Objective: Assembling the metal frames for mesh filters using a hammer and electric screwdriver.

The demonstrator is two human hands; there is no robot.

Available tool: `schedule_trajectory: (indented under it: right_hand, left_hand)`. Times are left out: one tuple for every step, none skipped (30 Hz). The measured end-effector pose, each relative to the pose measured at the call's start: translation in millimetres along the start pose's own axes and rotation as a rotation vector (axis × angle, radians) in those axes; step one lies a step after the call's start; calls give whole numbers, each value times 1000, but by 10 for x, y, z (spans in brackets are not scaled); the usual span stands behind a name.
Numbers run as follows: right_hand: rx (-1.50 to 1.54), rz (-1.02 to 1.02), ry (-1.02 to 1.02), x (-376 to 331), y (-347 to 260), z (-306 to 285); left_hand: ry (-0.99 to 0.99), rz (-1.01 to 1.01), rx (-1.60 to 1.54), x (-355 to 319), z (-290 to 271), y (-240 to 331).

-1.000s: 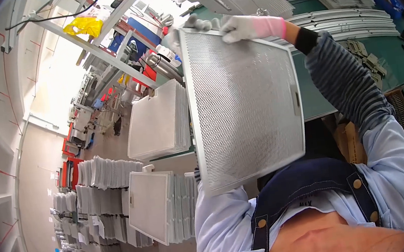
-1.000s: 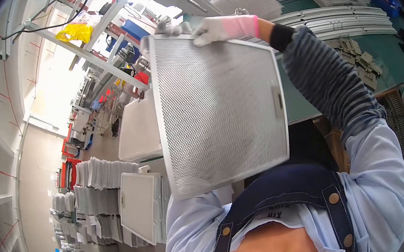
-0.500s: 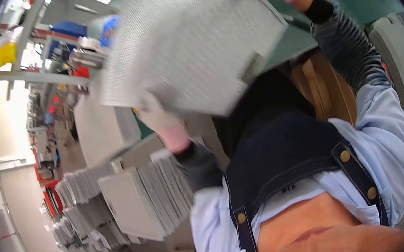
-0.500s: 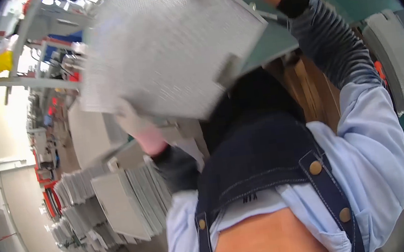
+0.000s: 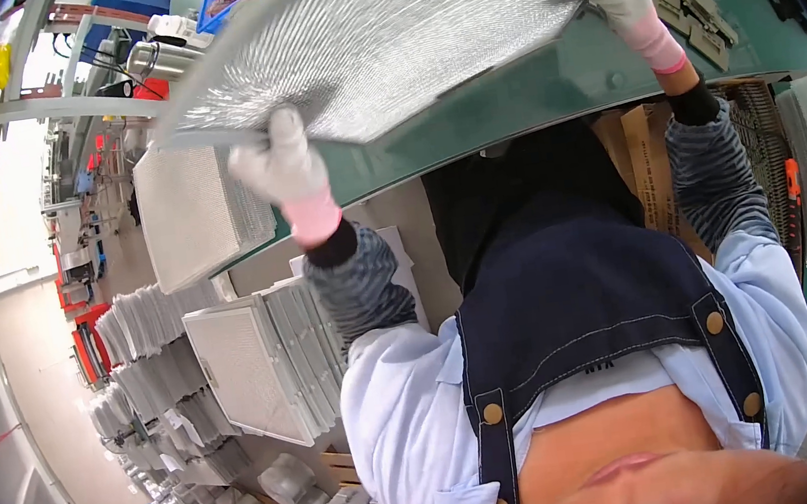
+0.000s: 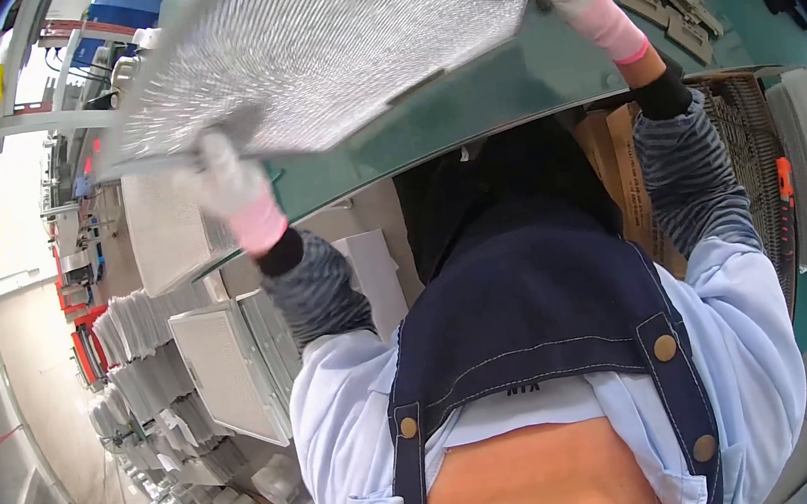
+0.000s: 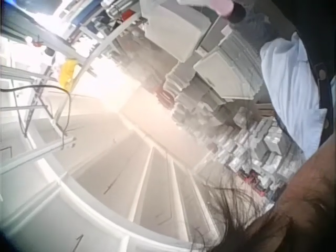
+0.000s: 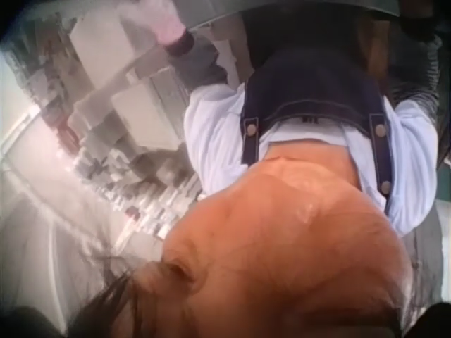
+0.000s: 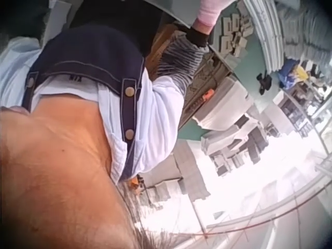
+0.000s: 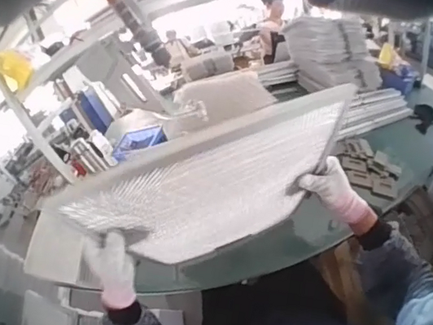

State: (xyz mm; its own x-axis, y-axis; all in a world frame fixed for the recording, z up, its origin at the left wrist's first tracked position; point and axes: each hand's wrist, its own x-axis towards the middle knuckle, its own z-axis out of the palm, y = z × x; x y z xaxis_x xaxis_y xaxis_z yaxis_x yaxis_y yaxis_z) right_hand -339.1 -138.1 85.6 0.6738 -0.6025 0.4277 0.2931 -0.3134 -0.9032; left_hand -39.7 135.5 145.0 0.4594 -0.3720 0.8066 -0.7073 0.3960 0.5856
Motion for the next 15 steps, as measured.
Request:
schedule_trajectory:
  right_hand:
    - [-209, 68, 56, 43, 20, 14]
    - [-162, 46, 59, 90, 10, 33]
    - [-165, 45, 51, 132, -21, 131]
    - [-180, 107, 82, 117, -132, 250]
    - [-177, 173, 95, 64, -218, 458]
    - [-72, 215, 107, -46, -313, 660]
    - [31, 267, 129, -247, -332, 873]
    - [146, 365, 82, -468, -284, 1075]
    - [262, 460, 33, -661, -268, 1259]
    - [110, 565, -166, -822, -373, 1445]
    - [-49, 664, -358, -950, -447, 1578]
    - [9, 598, -638, -1072, -420, 1592]
    - [77, 518, -920, -1170, -369, 1548]
    - [155, 619, -947, -1191, -343, 1370]
    - [237, 726, -969, -1193, -309, 1145]
  left_hand:
    - [-33, -155, -45, -113, -119, -389]
    - [36, -95, -51, -61, 13, -362]
    - [115, -33, -44, 18, 116, -303]
    - [134, -31, -38, 109, 48, -303]
    - [16, -159, 35, 199, -233, -283]
    - [-96, -282, 92, 325, -448, -228]
    - [-217, -428, 356, 535, -552, 10]
    - [-257, -449, 205, 697, -572, 172]
    - [-297, -463, 56, 820, -612, 289]
    - [-282, -457, 68, 891, -695, 316]
    - [-510, -505, 193, 975, -778, 300]
    - [-747, -552, 316, 1064, -853, 258]
    - [-924, 240, 566, 974, -853, 230]
    - [-1050, -437, 492, 860, -812, 203]
    - [-1158, -591, 491, 725, -725, 148]
